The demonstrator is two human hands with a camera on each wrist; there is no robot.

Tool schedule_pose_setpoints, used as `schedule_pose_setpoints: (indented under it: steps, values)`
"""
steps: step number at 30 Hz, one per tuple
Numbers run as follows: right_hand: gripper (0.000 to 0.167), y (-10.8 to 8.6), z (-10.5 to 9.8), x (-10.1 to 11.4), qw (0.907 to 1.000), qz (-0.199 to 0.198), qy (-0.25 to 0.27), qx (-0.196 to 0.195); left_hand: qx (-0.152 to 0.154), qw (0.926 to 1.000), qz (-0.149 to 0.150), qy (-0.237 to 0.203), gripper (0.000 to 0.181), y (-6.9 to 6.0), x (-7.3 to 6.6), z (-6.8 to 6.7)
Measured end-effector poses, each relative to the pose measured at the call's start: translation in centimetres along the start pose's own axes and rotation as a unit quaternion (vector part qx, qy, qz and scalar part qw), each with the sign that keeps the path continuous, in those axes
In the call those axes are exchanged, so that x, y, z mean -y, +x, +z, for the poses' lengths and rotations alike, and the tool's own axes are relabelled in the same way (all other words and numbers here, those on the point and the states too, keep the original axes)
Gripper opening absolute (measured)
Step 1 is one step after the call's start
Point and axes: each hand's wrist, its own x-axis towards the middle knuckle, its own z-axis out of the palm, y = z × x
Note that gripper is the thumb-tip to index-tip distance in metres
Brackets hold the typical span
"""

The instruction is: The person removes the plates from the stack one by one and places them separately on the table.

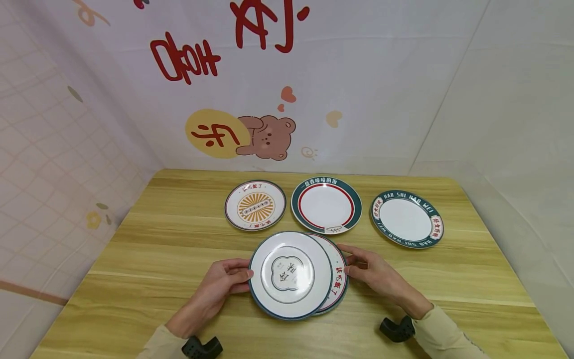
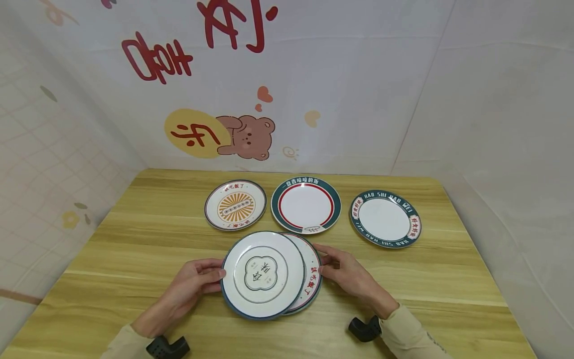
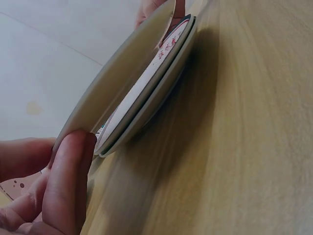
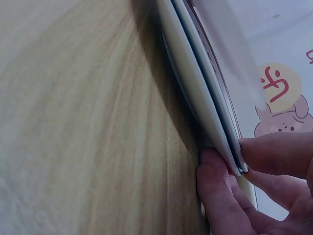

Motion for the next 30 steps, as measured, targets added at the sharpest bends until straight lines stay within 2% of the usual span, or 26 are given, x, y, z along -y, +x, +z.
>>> schedule_pose_setpoints:
  steps: [17, 22, 30]
  values:
    - [0.055, 0.0, 0.1, -0.2, 1.0, -0.004, 0.001, -0.006, -0.041, 0.9992, 0.002, 0.002, 0.032, -0.3, -1.3, -1.6]
    - [0.055, 0.1, 0.1, -0.2, 1.0, -0.003, -0.003, -0.008, -0.058, 0.9982, 0.004, -0.009, 0.028, -0.3, -1.5, -2.3]
    - [0.055, 0.2, 0.2, -0.2, 0.9999, -0.002, -0.009, -0.012, -0.067, 0.9973, 0.01, -0.028, 0.018, -0.4, -2.1, -3.5]
